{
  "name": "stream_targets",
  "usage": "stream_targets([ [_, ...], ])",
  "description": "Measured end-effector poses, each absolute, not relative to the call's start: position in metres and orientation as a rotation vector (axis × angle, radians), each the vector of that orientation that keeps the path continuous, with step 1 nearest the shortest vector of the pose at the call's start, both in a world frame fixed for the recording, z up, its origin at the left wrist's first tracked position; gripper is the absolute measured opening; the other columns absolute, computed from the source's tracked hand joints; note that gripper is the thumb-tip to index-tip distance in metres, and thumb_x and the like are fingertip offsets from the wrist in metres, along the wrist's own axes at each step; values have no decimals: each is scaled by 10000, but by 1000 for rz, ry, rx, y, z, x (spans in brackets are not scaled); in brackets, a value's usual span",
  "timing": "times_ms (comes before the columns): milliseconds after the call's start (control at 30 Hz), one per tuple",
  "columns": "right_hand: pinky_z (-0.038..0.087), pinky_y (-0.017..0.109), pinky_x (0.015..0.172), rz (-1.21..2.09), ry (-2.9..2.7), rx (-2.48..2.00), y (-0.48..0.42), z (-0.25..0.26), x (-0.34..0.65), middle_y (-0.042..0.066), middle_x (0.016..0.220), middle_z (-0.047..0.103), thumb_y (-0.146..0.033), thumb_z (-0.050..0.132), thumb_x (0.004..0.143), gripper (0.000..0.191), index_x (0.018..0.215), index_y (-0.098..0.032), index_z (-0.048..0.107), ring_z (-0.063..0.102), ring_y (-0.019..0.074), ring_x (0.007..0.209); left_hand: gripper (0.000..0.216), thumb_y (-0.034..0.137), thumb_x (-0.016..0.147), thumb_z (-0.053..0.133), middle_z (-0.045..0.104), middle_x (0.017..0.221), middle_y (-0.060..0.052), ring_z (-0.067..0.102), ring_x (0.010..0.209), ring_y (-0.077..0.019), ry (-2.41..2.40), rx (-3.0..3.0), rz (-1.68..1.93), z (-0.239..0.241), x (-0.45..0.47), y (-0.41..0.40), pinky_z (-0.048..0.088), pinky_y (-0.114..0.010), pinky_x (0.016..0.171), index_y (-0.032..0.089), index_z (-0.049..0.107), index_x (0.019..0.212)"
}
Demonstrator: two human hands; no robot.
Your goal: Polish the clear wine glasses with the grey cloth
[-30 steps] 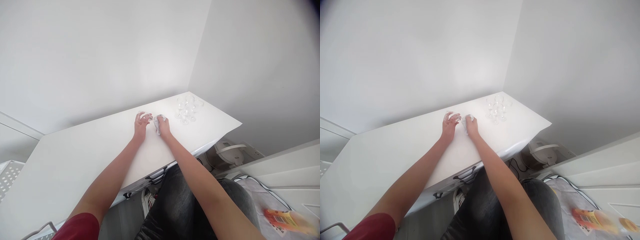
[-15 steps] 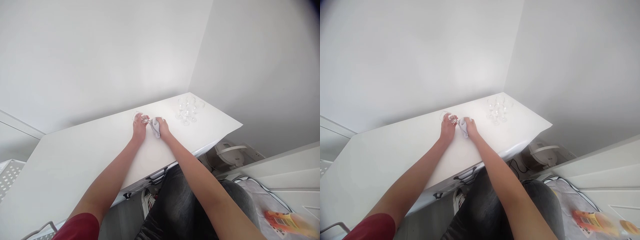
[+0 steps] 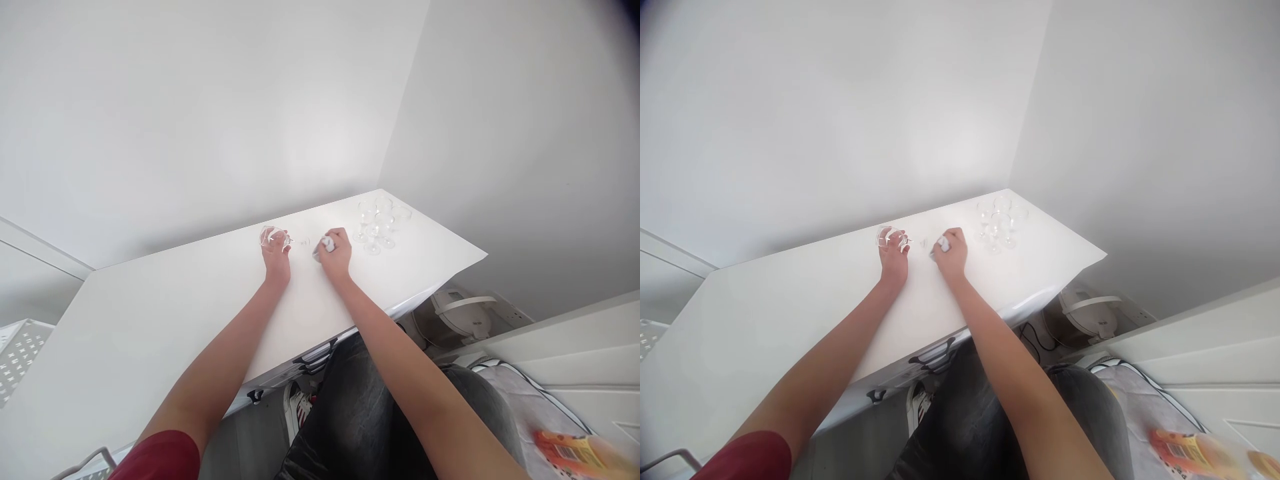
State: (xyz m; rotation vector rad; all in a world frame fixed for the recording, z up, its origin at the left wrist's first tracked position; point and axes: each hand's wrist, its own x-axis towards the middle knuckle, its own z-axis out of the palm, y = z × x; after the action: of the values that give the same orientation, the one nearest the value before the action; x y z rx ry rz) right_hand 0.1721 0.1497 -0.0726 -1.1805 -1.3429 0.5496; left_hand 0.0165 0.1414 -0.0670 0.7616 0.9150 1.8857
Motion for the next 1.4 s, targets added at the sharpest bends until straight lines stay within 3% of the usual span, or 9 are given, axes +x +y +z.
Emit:
stream_targets([
  [33,488,287,756,506,-1474,-1112,146,-71,170,60,1071,630,-223,541,778,32,807,-222,528,594,178,873,493,473,821,830,696,1161,-27,669,1096,-161,916,760,1891,-68,16,142,447,-273,841,330,548,1199],
  [167,453,270,714,463,-1966,-1060,136,-70,162,32,1109,658,-125,493,788,286,1024,-226,618,591,158,802,522,454,786,865,699,1181,-51,653,1155,-189,899,785,1919,-68,16,142,465,-291,852,289,499,1120],
  [333,416,280,637,283,-2371,-1215,132,-71,154,38,1386,626,-144,520,879,419,1238,-268,697,637,144,807,521,415,792,875,718,1254,-72,664,1125,-182,937,848,1888,-67,17,139,475,-321,888,290,502,1133],
  [433,427,289,621,201,-2466,-1329,129,-67,150,41,1444,596,-173,507,920,434,1289,-287,704,668,152,848,539,397,770,898,725,1292,-91,677,1086,-182,979,904,1848,-66,19,136,487,-364,960,284,518,1136],
  [733,491,320,699,77,-2538,-1488,124,-63,139,62,1375,665,-141,466,946,475,1346,-283,681,668,218,1047,592,364,700,946,746,1257,-117,674,1146,-227,1040,978,1782,-62,24,132,502,-426,1011,264,573,1148],
  [900,484,315,714,80,-2584,-1488,126,-65,139,64,1273,702,-133,471,955,394,1223,-265,728,642,219,1031,578,356,679,953,748,1259,-117,681,1010,-193,1039,977,1700,-63,25,132,529,-389,925,251,575,1103],
  [1033,473,311,712,91,-2562,-1487,126,-66,140,64,1174,722,-139,480,953,353,1141,-252,757,636,224,1019,559,385,702,937,743,1292,-118,679,1017,-186,1061,986,1637,-65,24,133,529,-369,907,252,569,1101],
  [1233,483,300,715,168,-2519,-1563,124,-65,144,61,1243,701,-144,484,958,416,1227,-303,758,630,220,1043,580,451,730,915,723,1352,-125,689,1006,-196,1051,1030,1548,-68,23,134,524,-342,824,271,565,1157],
  [1400,513,319,726,140,-2490,-1585,113,-64,166,53,1324,697,-135,498,943,438,1272,-291,741,630,237,1077,597,603,821,806,635,1489,-130,648,1172,-222,937,1119,1611,-68,24,132,504,-383,971,305,593,1292],
])
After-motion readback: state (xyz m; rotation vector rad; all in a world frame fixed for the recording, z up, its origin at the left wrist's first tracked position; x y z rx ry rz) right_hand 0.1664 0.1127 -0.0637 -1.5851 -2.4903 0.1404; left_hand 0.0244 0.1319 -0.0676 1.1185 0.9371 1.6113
